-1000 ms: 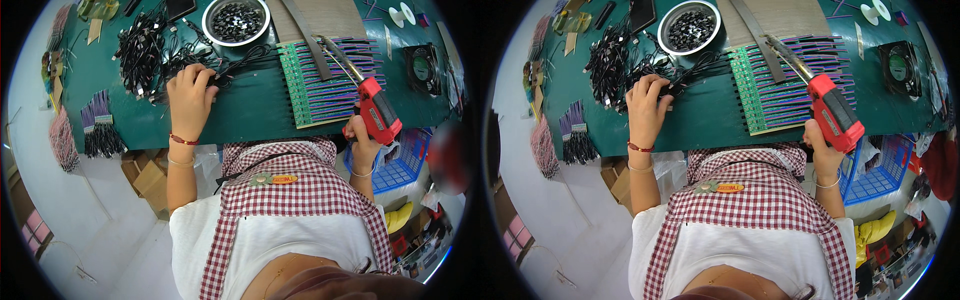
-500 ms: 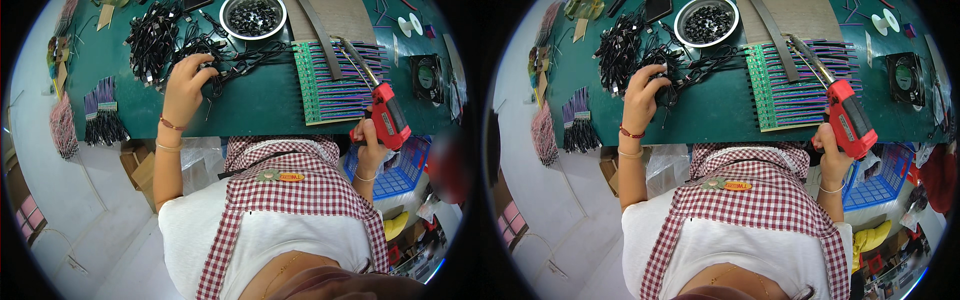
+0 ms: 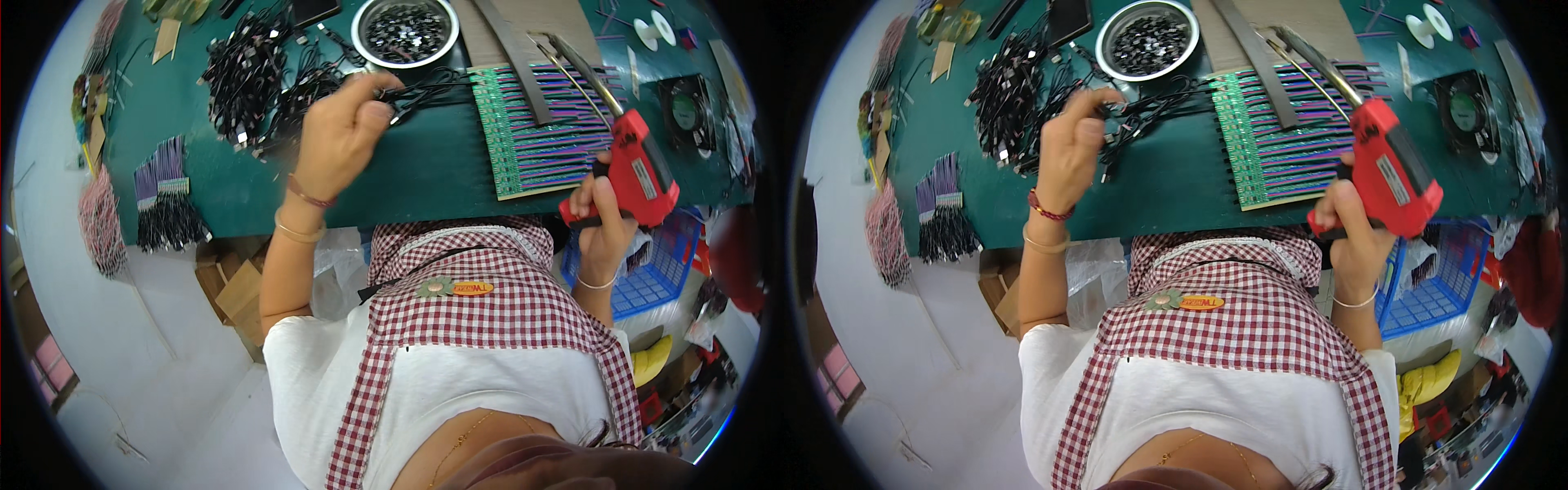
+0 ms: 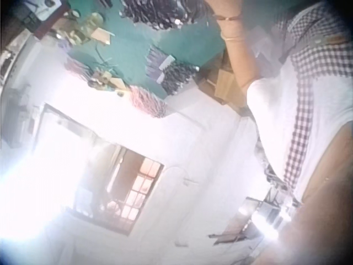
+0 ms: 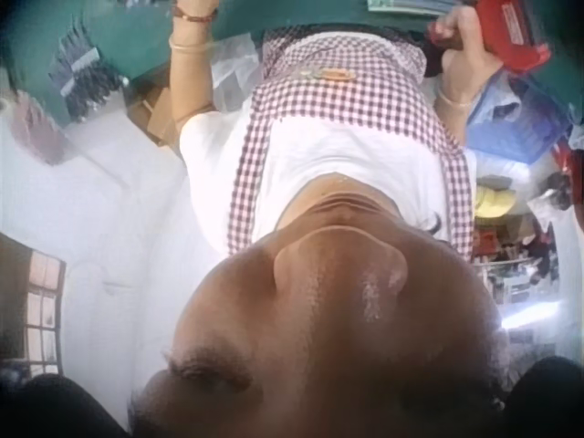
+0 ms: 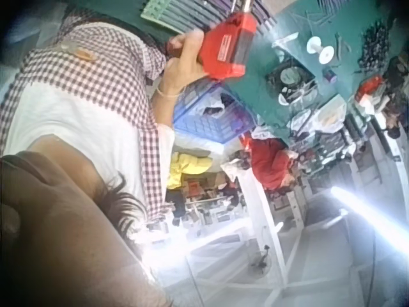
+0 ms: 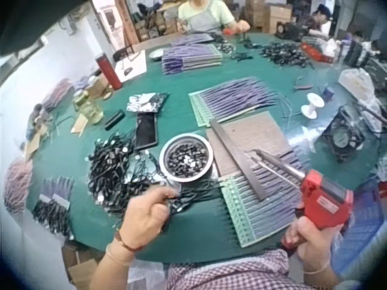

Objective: The person solders wires from bundles onto circuit boards using a soldering tool.

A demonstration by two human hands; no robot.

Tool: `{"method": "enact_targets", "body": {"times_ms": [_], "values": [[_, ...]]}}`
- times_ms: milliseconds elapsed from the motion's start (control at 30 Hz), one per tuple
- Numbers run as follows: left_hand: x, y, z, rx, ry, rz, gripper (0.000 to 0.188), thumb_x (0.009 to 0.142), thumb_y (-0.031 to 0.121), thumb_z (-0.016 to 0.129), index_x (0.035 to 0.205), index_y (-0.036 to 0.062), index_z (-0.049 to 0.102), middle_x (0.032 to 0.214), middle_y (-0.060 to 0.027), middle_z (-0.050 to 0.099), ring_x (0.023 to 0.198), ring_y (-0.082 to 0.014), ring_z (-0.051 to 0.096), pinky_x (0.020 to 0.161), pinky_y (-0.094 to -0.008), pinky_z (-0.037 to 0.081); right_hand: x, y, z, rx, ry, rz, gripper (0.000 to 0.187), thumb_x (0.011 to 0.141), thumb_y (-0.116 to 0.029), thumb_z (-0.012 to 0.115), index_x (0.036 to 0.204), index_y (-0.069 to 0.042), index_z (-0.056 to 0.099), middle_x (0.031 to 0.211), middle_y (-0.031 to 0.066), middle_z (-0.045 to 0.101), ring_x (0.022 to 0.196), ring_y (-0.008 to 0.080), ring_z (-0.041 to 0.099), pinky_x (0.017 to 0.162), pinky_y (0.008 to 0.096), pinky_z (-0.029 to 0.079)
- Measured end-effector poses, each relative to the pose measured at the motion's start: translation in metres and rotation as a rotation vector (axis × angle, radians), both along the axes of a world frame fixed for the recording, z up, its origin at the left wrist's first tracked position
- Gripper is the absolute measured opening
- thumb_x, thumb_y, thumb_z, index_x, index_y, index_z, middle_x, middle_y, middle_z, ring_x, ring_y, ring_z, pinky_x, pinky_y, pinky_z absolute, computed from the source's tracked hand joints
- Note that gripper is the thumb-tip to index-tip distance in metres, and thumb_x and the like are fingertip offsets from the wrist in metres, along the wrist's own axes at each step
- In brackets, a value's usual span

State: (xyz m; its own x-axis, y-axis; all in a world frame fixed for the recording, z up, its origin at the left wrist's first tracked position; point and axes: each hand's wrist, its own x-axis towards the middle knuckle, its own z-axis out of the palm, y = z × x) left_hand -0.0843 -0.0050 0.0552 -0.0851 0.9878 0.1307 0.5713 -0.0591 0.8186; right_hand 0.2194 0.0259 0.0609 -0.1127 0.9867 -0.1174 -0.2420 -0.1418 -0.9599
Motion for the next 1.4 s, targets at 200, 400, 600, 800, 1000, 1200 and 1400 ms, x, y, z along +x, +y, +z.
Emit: {"method": "enact_targets", "body": {"times_ms": [200,400,600,800,1000,1200,1400], "values": [[0.064,0.007,0.007,0.028,-0.022,-0.141,0.016,0.085,0.009,0.054,0.075,-0.0004,0.063,0.06,-0.008,0.057,0.047,-0.012,0.051,0.046,-0.0257,0.038,-0.032,0.018,0.016,0.036,-0.081,0.058,0.038,0.08,0.004,0.061,0.117,0.003,0.049,0.089,0.0129,0.061,0.078,0.0176,0.061,0.07,0.0296,0.051],[0.082,0.001,0.013,0.0,-0.032,-0.148,0.012,0.081,0.007,0.057,0.074,-0.0003,0.062,0.057,-0.0068,0.055,0.046,-0.0123,0.049,0.045,-0.0254,0.037,-0.048,0.013,0.013,0.095,-0.197,0.178,0.022,0.079,-0.004,0.069,0.1,0.0,0.062,0.091,0.0019,0.065,0.083,0.0077,0.06,0.072,0.0229,0.049],[0.091,-0.005,0.011,0.06,-0.104,-0.131,0.005,0.079,0.004,0.059,0.078,-0.0006,0.06,0.064,-0.0066,0.056,0.052,-0.0118,0.051,0.048,-0.0243,0.038,-0.047,0.008,0.006,0.194,-0.223,0.178,0.021,0.077,-0.006,0.071,0.094,0.0,0.06,0.085,-0.0001,0.063,0.077,0.0049,0.059,0.067,0.0214,0.047],[0.087,-0.005,0.01,0.029,-0.221,-0.24,0.007,0.078,0.004,0.063,0.083,0.0008,0.059,0.072,-0.0076,0.059,0.055,-0.016,0.057,0.049,-0.0255,0.042,-0.028,0.028,0.021,-0.2,-0.022,0.48,0.023,0.076,-0.005,0.07,0.095,0.001,0.06,0.08,0.0054,0.063,0.068,0.0119,0.06,0.062,0.0258,0.049],[0.092,-0.011,0.005,-0.078,-0.346,-0.048,0.007,0.079,0.001,0.061,0.077,-0.0012,0.055,0.067,-0.0023,0.055,0.058,-0.0058,0.051,0.052,-0.02,0.039,-0.041,0.018,0.007,-0.16,0.108,0.216,0.023,0.076,-0.005,0.07,0.096,0.001,0.06,0.081,0.0062,0.063,0.071,0.0122,0.06,0.064,0.0254,0.049],[0.104,-0.013,0.0,-0.027,-0.303,0.04,0.01,0.078,-0.001,0.06,0.073,-0.0012,0.052,0.066,-0.0017,0.054,0.057,-0.0047,0.051,0.053,-0.0195,0.041,-0.044,0.003,0.004,-0.096,-0.086,0.251,0.016,0.078,-0.006,0.068,0.092,-0.001,0.061,0.077,-0.0003,0.059,0.066,0.0066,0.054,0.059,0.0227,0.044],[0.107,-0.009,0.0,-0.049,-0.328,-0.013,0.01,0.076,0.001,0.064,0.073,-0.0008,0.054,0.065,-0.007,0.058,0.055,-0.0101,0.056,0.05,-0.0229,0.044,-0.043,0.007,0.006,-0.072,-0.148,0.259,0.011,0.08,-0.006,0.065,0.089,-0.002,0.06,0.073,-0.0015,0.058,0.062,0.005,0.053,0.057,0.0221,0.043]]}}
